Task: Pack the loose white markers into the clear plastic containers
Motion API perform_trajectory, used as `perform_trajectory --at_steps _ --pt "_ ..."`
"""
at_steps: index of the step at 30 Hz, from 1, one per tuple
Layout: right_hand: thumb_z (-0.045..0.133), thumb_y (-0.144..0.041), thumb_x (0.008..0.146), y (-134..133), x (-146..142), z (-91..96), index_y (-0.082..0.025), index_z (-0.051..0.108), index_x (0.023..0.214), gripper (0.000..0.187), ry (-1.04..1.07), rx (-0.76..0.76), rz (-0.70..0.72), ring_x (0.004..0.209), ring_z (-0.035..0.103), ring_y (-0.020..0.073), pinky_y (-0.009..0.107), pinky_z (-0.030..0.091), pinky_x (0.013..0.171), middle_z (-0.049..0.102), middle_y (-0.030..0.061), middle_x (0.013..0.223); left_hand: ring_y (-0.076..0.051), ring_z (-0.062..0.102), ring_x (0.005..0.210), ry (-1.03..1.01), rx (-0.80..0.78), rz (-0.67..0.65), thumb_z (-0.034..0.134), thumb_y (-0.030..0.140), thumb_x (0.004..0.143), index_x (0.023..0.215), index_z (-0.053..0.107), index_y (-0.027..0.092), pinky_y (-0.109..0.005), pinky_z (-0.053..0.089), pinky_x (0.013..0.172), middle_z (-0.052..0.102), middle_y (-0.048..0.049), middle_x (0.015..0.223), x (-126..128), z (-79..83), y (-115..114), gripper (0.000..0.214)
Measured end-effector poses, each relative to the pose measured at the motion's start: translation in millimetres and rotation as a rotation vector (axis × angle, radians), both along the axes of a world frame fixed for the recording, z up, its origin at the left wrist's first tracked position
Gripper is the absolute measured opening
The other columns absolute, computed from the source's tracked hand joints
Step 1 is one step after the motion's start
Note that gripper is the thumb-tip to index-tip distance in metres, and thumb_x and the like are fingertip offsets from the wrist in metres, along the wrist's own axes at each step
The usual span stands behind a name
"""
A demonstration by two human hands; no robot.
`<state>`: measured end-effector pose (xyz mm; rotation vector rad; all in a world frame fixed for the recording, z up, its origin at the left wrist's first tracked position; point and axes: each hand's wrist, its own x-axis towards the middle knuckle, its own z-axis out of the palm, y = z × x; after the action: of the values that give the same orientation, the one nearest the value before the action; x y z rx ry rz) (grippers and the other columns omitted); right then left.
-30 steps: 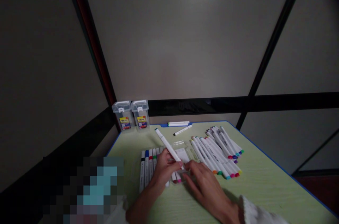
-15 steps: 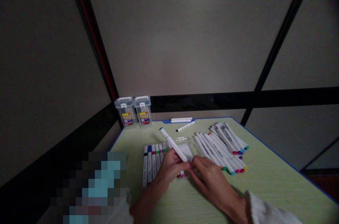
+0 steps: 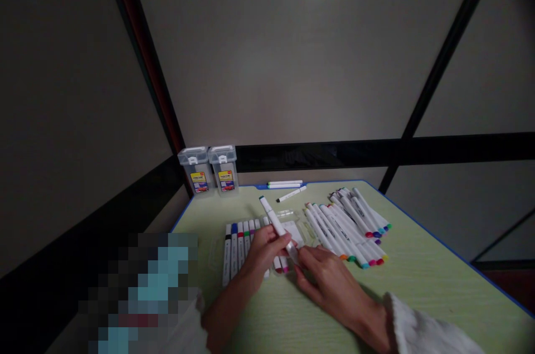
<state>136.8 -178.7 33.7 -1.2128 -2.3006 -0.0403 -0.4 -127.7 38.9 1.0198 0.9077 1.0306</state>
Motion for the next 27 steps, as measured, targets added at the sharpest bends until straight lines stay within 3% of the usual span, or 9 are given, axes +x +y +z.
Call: perform_trajectory --at_steps 6,15,23,27 --pt "0.038 -0.015 0.080 -1 0 0.4 -0.019 0.045 0.074 0.010 -0.011 -0.033 -0.005 0.059 0.051 0.0147 0.025 0.036 0.056 0.055 0.0022 0.066 -0.020 0.063 0.066 0.015 0.004 -0.013 0.074 0.037 0.052 0.073 0.059 0.010 -0.026 0.050 0.059 0.066 -0.0077 0.069 -2 1.5 0 0.038" --pt "0.039 -0.016 0.080 -4 -4 -1.6 -0.020 0.044 0.071 0.011 -0.024 -0.064 0.010 0.057 0.050 0.0138 0.025 0.033 0.055 0.053 -0.0001 0.063 -0.020 0.065 0.065 0.025 0.013 0.105 0.070 0.044 0.055 0.077 0.055 0.011 -0.027 0.051 0.060 0.067 -0.0077 0.072 -11 4.4 9 0.042" --pt "0.039 -0.016 0.081 -5 -4 -2.3 -0.019 0.044 0.072 0.011 -0.054 -0.104 0.013 0.060 0.052 0.0144 0.025 0.034 0.056 0.055 0.0009 0.065 -0.020 0.065 0.059 0.091 0.004 0.214 0.070 0.032 0.058 0.096 0.046 0.015 -0.027 0.051 0.049 0.067 -0.0062 0.075 -8 -6.6 14 0.048" --pt "0.039 -0.017 0.082 -6 -5 -2.3 -0.019 0.046 0.074 0.011 -0.057 -0.101 0.014 0.061 0.053 0.0145 0.025 0.034 0.056 0.056 0.0012 0.066 -0.020 0.065 0.066 0.124 0.035 0.219 0.069 0.026 0.060 0.108 0.041 0.017 -0.028 0.052 0.050 0.065 -0.0065 0.081 -7 -5.5 13 0.057"
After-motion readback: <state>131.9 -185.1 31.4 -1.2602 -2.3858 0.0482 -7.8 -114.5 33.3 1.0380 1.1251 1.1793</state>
